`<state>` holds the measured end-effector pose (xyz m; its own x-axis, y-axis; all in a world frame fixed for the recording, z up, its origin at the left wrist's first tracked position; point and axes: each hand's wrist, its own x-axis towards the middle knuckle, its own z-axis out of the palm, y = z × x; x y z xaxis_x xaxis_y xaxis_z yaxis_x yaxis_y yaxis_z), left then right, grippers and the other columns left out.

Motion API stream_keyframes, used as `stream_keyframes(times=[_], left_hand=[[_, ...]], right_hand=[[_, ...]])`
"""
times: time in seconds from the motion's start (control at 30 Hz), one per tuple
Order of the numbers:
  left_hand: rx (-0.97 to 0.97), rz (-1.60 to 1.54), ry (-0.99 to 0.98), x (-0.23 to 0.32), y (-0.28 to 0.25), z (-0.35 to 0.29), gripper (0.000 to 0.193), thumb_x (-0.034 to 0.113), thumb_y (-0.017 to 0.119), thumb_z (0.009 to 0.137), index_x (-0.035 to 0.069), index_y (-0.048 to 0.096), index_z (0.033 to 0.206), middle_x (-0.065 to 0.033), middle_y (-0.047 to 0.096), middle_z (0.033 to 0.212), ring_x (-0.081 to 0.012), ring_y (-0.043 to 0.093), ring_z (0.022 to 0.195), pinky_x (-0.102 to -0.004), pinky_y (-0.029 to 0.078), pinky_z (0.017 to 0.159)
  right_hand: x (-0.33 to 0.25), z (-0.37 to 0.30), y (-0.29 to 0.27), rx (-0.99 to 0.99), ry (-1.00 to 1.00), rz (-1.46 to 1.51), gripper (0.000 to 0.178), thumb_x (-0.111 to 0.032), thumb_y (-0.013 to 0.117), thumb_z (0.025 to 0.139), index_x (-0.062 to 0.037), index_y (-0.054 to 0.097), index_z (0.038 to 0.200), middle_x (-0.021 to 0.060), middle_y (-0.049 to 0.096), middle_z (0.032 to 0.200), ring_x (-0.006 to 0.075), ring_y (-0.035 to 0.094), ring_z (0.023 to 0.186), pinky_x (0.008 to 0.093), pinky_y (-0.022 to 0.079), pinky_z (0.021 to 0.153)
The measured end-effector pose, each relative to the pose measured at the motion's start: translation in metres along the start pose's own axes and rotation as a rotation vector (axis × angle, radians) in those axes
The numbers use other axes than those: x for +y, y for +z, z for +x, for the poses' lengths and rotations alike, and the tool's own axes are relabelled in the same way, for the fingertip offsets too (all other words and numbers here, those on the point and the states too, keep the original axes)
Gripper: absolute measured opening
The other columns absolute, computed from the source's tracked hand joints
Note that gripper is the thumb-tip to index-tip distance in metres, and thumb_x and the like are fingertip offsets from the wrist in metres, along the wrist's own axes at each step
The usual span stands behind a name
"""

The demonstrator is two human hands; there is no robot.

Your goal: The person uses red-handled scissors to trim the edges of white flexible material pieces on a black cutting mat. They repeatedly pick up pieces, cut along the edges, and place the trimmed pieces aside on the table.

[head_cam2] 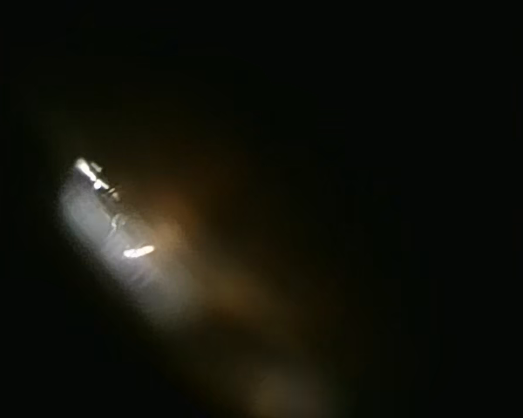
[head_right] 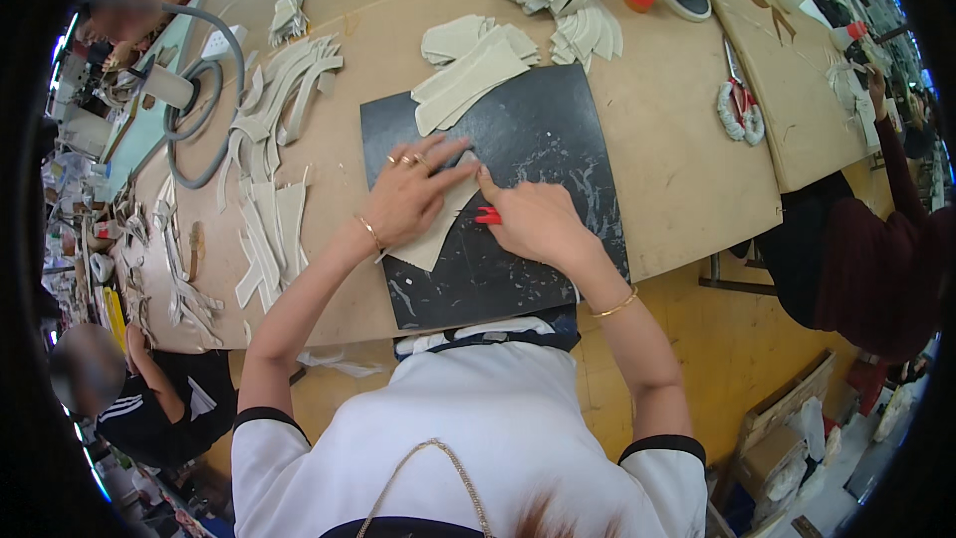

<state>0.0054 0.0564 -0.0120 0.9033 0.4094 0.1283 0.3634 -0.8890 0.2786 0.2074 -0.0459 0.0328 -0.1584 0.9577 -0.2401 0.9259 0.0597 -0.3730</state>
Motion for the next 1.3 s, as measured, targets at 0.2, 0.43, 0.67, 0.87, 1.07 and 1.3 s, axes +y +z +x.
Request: stream_keyframes(times=[0.2,0.43,0.67,0.87,1.07,1.3], left_hand=[[-0.022,0.13,-0.044,0.009,0.003,-0.012,0.057,0.03,0.053,0.095,0.011,0.041,0.148,-0.0089,0.039,0.154,-0.0298,0.036,0.141,-0.0481,0.028,0.113],[0.222,0.167,-0.75,0.065,0.008,-0.039,0.049,0.035,0.057,0.094,0.01,0.054,0.136,-0.0156,0.049,0.142,-0.0357,0.048,0.123,-0.0483,0.033,0.105],[0.339,-0.006,-0.603,0.05,0.004,-0.061,0.042,0.029,0.068,0.087,0.013,0.063,0.126,-0.0125,0.053,0.136,-0.0331,0.05,0.12,-0.0472,0.035,0.101],[0.063,-0.083,-0.18,0.022,-0.01,-0.044,0.051,0.033,0.062,0.091,0.015,0.053,0.137,-0.0076,0.044,0.15,-0.0282,0.04,0.138,-0.0471,0.031,0.111],[0.019,-0.024,-0.277,0.001,-0.005,-0.042,0.058,0.04,0.058,0.094,0.02,0.046,0.146,-0.0054,0.037,0.157,-0.0298,0.032,0.145,-0.0498,0.019,0.118],[0.105,0.019,-0.791,0.063,0.01,-0.055,0.062,0.036,0.059,0.094,0.012,0.042,0.148,-0.0126,0.032,0.158,-0.0377,0.033,0.141,-0.0542,0.022,0.116]], right_hand=[[0.01,-0.033,-0.002,0.021,0.241,0.398,0.054,-0.027,0.065,0.089,-0.0051,0.054,0.137,0.022,0.069,0.085,0.0398,0.067,0.085,0.0457,0.052,0.077],[0.07,-0.062,-0.032,0.159,0.362,0.458,0.041,-0.037,0.069,0.088,-0.0019,0.071,0.109,0.0186,0.07,0.085,0.0339,0.067,0.077,0.0374,0.052,0.073],[0.11,-0.049,-0.077,0.334,0.643,0.095,0.033,-0.033,0.064,0.093,0.0004,0.069,0.094,0.0172,0.063,0.071,0.0326,0.061,0.065,0.0404,0.047,0.064],[0.061,-0.012,-0.048,0.476,0.422,-0.125,0.024,-0.025,0.069,0.088,-0.0039,0.07,0.099,0.0142,0.066,0.091,0.0346,0.065,0.081,0.0402,0.05,0.073],[0.005,0.023,-0.02,0.249,0.133,0.124,0.024,-0.02,0.073,0.084,-0.0056,0.069,0.103,0.0108,0.063,0.1,0.0314,0.066,0.087,0.0383,0.052,0.077],[-0.03,0.067,-0.015,0.083,0.053,0.093,0.035,-0.025,0.074,0.084,-0.0095,0.065,0.114,0.0092,0.062,0.103,0.0287,0.067,0.087,0.0387,0.053,0.077]])
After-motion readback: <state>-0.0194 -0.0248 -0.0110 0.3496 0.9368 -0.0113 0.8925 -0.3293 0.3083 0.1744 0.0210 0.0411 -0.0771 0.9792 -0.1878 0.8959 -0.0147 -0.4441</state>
